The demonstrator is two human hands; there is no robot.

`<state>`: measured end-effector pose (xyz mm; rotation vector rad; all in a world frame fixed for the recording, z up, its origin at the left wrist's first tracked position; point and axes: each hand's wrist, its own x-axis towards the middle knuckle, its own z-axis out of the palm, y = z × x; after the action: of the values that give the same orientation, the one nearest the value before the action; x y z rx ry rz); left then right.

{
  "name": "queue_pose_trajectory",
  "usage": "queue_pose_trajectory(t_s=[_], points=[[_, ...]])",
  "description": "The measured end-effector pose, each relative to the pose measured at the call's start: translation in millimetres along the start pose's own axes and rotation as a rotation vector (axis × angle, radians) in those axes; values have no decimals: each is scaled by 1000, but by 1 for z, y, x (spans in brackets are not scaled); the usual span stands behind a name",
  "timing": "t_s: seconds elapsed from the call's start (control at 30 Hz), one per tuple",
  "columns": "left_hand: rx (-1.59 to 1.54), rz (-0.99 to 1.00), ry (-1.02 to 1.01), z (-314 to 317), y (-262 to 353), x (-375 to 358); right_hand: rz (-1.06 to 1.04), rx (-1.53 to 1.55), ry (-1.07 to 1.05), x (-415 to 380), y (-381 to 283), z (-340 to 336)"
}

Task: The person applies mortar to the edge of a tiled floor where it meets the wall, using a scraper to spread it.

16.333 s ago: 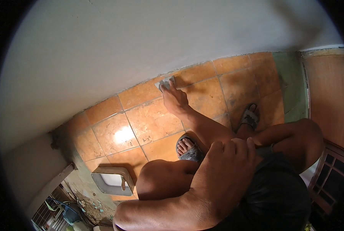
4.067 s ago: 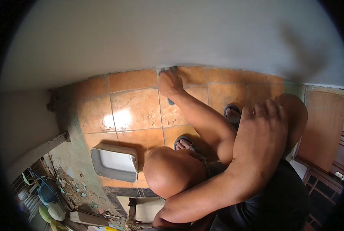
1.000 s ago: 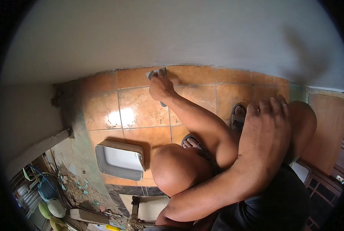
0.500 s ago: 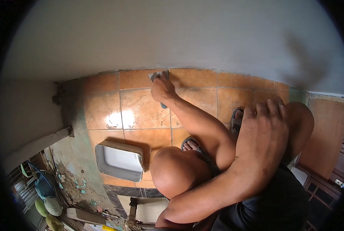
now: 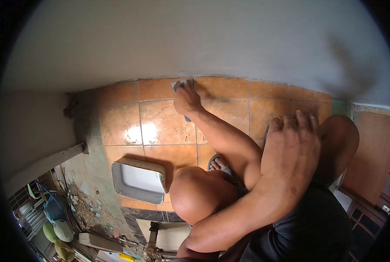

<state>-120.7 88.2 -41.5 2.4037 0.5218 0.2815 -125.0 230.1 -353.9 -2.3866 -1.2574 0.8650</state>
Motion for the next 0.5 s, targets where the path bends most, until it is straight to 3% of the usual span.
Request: queue_pose_trajectory(t_s=[0.1,0.17,0.27,0.43,0.5], points=[[33,21,38,-1,0,-1,22,7,48,-6,5,-4],[43,7,6,-2,2,0,123,81,-128,-2,-13,-23],[44,-14,-44,-4,3,0,100,93,-163,0,-9,-21],[4,-19,-48,-1,3,6,-9,37,106,-7,16,10],[49,-15,-103,-3,5,7,159,129,-203,-6,-10,-27]])
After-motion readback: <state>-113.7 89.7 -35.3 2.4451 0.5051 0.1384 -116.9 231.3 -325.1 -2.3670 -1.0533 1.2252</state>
